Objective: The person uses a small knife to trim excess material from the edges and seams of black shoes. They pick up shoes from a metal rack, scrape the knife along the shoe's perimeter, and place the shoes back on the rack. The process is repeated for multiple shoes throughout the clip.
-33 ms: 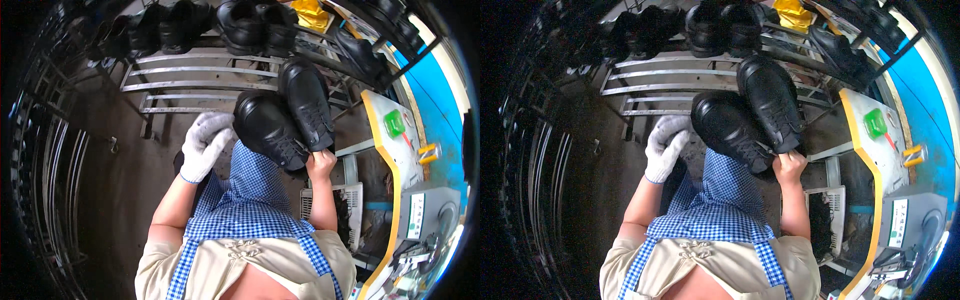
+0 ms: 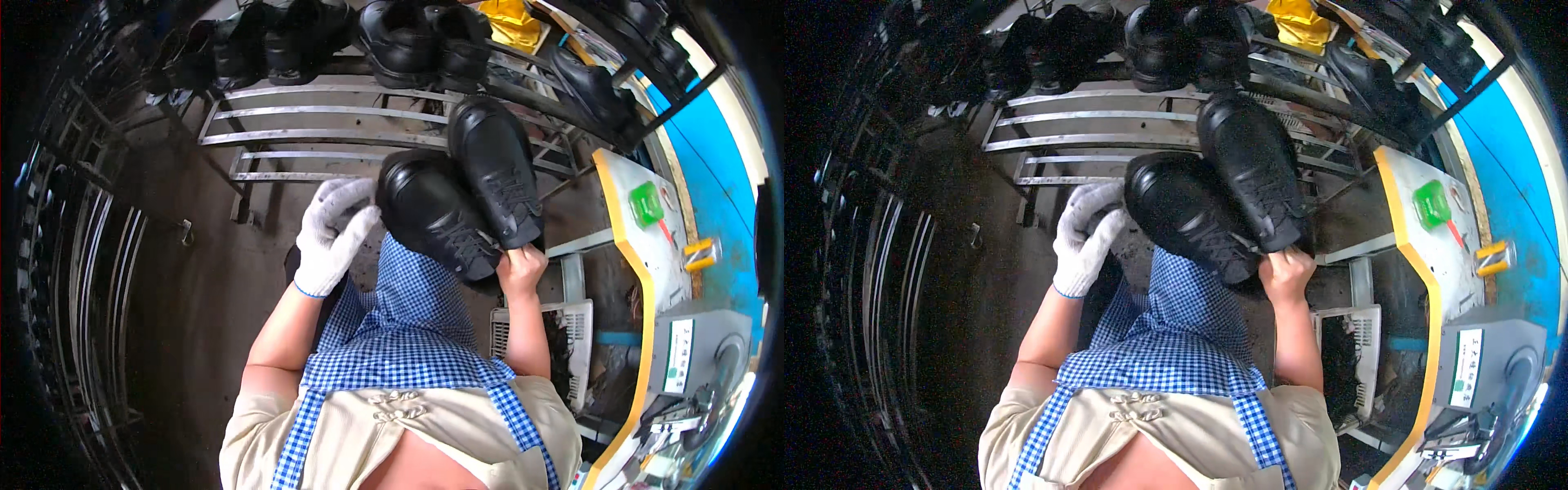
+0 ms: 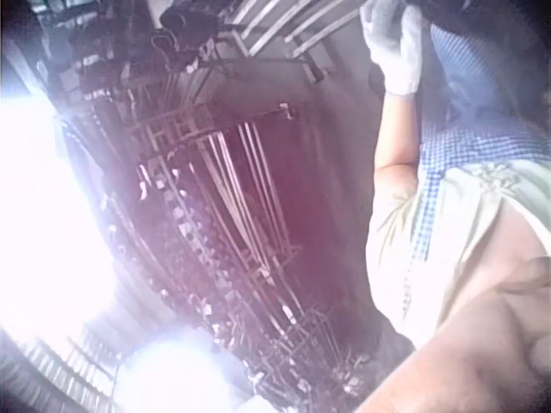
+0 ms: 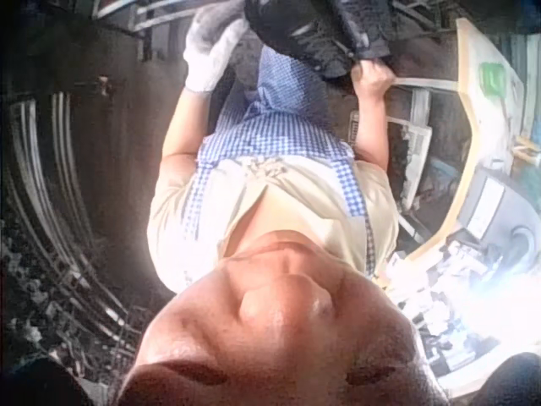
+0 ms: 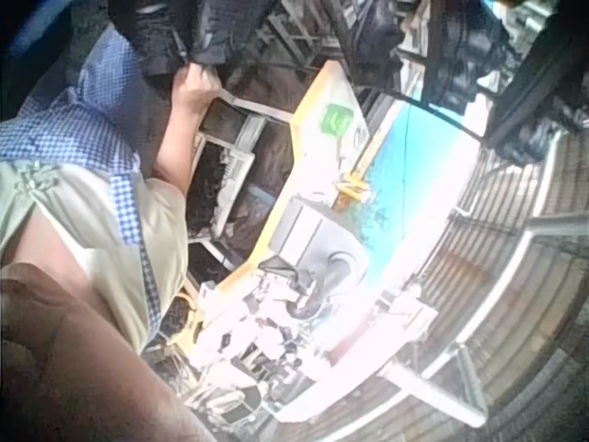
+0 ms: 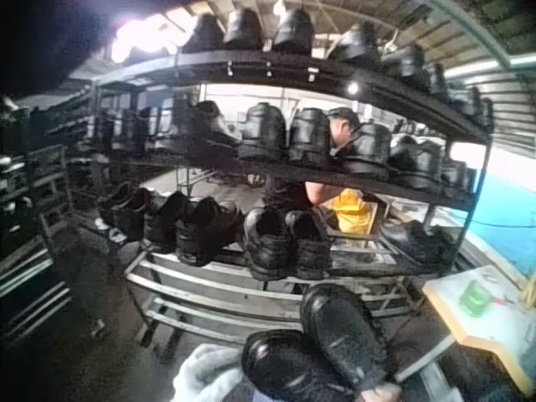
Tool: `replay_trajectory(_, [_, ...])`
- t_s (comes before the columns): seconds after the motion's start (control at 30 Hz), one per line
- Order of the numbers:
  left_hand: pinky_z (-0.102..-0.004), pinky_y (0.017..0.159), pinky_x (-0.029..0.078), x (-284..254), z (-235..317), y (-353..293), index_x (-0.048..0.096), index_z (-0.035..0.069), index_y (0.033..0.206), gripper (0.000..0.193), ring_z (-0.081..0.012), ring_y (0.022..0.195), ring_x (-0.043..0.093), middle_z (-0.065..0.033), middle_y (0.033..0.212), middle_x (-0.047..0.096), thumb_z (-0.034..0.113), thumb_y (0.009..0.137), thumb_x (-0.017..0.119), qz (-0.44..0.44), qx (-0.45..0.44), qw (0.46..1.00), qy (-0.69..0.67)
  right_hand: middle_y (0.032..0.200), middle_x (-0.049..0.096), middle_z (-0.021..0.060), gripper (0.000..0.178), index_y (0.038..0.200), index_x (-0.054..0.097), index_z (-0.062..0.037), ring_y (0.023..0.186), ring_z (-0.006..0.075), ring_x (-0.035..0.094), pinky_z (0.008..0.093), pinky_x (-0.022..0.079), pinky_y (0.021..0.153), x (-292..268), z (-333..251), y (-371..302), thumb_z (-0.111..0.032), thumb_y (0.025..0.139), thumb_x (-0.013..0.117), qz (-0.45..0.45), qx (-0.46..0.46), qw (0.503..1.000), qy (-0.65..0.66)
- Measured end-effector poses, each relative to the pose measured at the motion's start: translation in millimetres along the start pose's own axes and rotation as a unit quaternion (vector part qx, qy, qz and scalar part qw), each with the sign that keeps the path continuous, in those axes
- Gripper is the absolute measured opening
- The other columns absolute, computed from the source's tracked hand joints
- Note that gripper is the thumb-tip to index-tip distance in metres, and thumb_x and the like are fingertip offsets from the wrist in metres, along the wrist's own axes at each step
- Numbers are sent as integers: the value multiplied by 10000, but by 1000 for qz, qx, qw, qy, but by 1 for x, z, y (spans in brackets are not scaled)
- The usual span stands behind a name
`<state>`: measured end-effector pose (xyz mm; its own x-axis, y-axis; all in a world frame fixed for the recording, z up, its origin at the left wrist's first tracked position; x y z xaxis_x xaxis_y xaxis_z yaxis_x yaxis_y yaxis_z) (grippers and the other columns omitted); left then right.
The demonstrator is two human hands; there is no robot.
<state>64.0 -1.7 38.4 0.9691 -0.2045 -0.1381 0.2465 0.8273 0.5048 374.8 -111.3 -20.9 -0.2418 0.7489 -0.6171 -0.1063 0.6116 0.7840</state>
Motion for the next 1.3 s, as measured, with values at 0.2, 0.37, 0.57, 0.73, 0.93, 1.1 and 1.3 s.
replay_trajectory(0.2, [-338, 817, 516, -18, 6, -60, 670, -21, 1025, 198, -231, 868, 653, -127, 949, 674, 116, 883, 675, -87, -87, 988, -92, 687, 633, 167, 309, 898, 711, -16, 585, 346, 627, 423, 503, 540, 27, -47, 5, 69, 618, 609, -90, 49, 992, 69])
replay_trajectory(0.37, [-321, 887, 503, -13, -14, -107, 680, -23, 1011, 223, -207, 952, 657, -113, 996, 694, 171, 902, 698, -129, -226, 966, -10, 601, 567, 111, 138, 708, 541, -67, 556, 323, 606, 445, 477, 511, 48, -95, 18, -99, 754, 667, -193, 91, 965, 152])
replay_trajectory(0.57, [-307, 915, 490, -42, -33, -150, 614, 15, 1155, 343, -163, 1000, 625, -88, 1082, 673, 215, 898, 722, 2, -375, 926, -35, 700, 655, 145, 179, 764, 566, -48, 666, 349, 668, 475, 516, 581, 82, -140, 7, -179, 841, 659, -377, 104, 900, 192])
replay_trajectory(0.73, [-354, 894, 520, -49, -34, -161, 589, 24, 1201, 516, -241, 1027, 657, -140, 1110, 671, 288, 810, 797, 25, -361, 914, 185, 841, 706, 183, 255, 965, 623, -10, 800, 378, 697, 496, 546, 731, 106, -171, 25, -260, 945, 582, -531, 40, 825, 188])
replay_trajectory(0.93, [-342, 844, 537, -51, -11, -157, 585, 16, 1228, 394, -233, 973, 677, -147, 1074, 669, 122, 870, 708, -80, -233, 950, 191, 967, 708, 221, 348, 1129, 638, -13, 927, 388, 685, 488, 526, 844, 109, -161, 39, -305, 962, 551, -569, 25, 776, 271])
replay_trajectory(1.1, [-360, 953, 508, -32, -37, -175, 541, -25, 1298, 419, -258, 1075, 633, -155, 1140, 644, 140, 927, 642, 129, -529, 721, -429, 912, 704, 222, 270, 1153, 579, -22, 885, 403, 682, 494, 528, 799, 104, -160, 39, -198, 953, 539, -574, 77, 763, 288])
replay_trajectory(1.3, [-314, 808, 513, -11, -39, -137, 591, -93, 1177, 499, -195, 977, 630, -142, 1074, 646, 222, 823, 745, 60, -604, 776, -171, 843, 724, 158, 141, 1087, 523, -19, 810, 352, 712, 427, 552, 697, 104, -168, 22, -102, 978, 490, -479, 141, 796, 343])
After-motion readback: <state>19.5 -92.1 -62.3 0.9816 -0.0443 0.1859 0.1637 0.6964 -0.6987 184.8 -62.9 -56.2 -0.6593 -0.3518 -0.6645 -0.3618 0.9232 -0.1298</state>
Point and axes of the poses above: each hand's wrist, its own y-axis towards the middle knuckle, its own x-axis out of the palm, z = x × y, the point moved 1 cm from there along y, towards the middle knuckle
